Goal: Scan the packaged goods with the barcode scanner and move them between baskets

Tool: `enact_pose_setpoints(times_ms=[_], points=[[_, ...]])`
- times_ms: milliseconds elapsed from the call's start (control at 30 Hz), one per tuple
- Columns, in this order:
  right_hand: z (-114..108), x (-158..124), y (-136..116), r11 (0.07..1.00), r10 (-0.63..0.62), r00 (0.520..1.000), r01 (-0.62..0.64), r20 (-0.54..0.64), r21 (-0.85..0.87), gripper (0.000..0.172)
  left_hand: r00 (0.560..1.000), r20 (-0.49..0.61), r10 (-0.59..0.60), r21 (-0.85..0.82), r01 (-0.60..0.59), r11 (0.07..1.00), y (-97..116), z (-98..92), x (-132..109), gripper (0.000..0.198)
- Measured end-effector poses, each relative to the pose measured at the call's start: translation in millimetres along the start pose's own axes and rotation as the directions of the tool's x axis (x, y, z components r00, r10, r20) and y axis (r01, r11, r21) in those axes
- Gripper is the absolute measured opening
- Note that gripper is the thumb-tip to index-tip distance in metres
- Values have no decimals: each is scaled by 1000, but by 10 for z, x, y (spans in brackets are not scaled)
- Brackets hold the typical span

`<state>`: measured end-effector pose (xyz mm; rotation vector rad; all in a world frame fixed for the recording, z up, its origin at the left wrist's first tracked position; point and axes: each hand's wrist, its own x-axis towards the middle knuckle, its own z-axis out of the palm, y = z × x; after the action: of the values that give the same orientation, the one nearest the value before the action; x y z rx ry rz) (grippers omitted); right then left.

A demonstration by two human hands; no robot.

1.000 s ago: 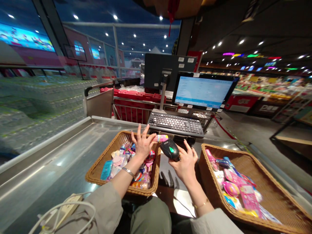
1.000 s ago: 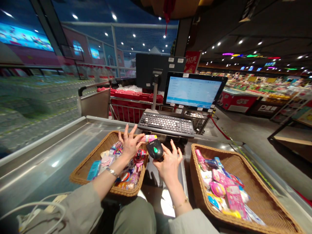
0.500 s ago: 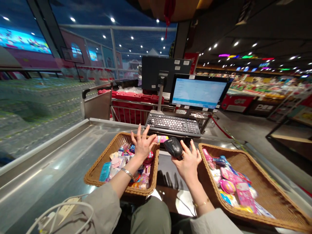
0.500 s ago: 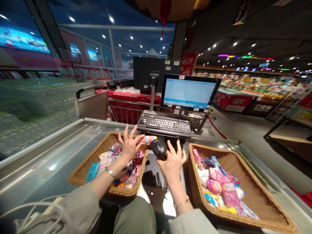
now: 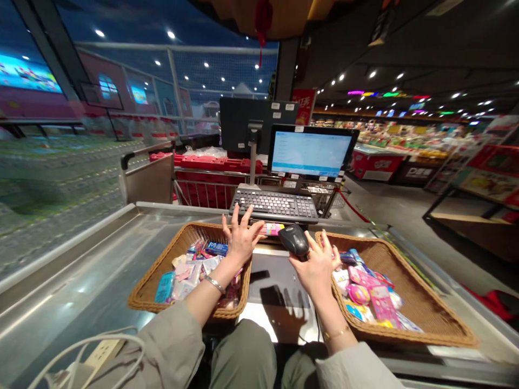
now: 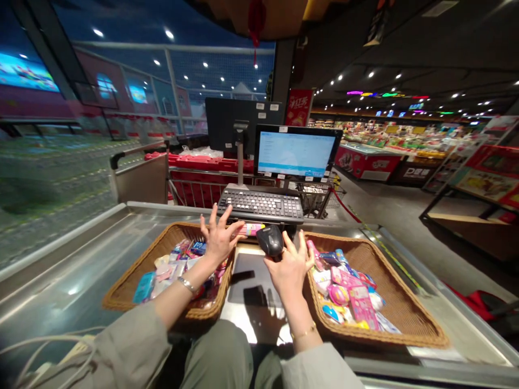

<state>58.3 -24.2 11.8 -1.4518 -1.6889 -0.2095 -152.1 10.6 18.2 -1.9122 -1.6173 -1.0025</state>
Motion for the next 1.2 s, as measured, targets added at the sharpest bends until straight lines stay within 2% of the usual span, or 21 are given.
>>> enact_pose_setpoints(times_ms=[433, 567, 700, 1000, 1200], points=[[-489, 66, 570, 980, 170, 971, -184, -167, -74, 30, 996, 36, 77, -125, -72, 990, 852, 149, 177, 31], [-631, 71, 754, 965, 226, 956, -246, -185, -92, 36, 994, 45, 95, -163, -86, 983, 1125, 213, 188, 30], [-777, 84, 946, 943, 295, 932, -319, -210, -93, 34, 991, 62, 117, -198, -103, 975, 1396, 301, 189, 30], [-1021, 47, 1459, 882, 386, 874, -444, -296, -160, 35, 975, 116, 192, -270, -155, 950, 1943, 597, 67, 26], [-1090, -40, 1676, 852, 413, 851, -487, -324, -194, 40, 962, 168, 216, -332, -151, 931, 2251, 791, -53, 29]])
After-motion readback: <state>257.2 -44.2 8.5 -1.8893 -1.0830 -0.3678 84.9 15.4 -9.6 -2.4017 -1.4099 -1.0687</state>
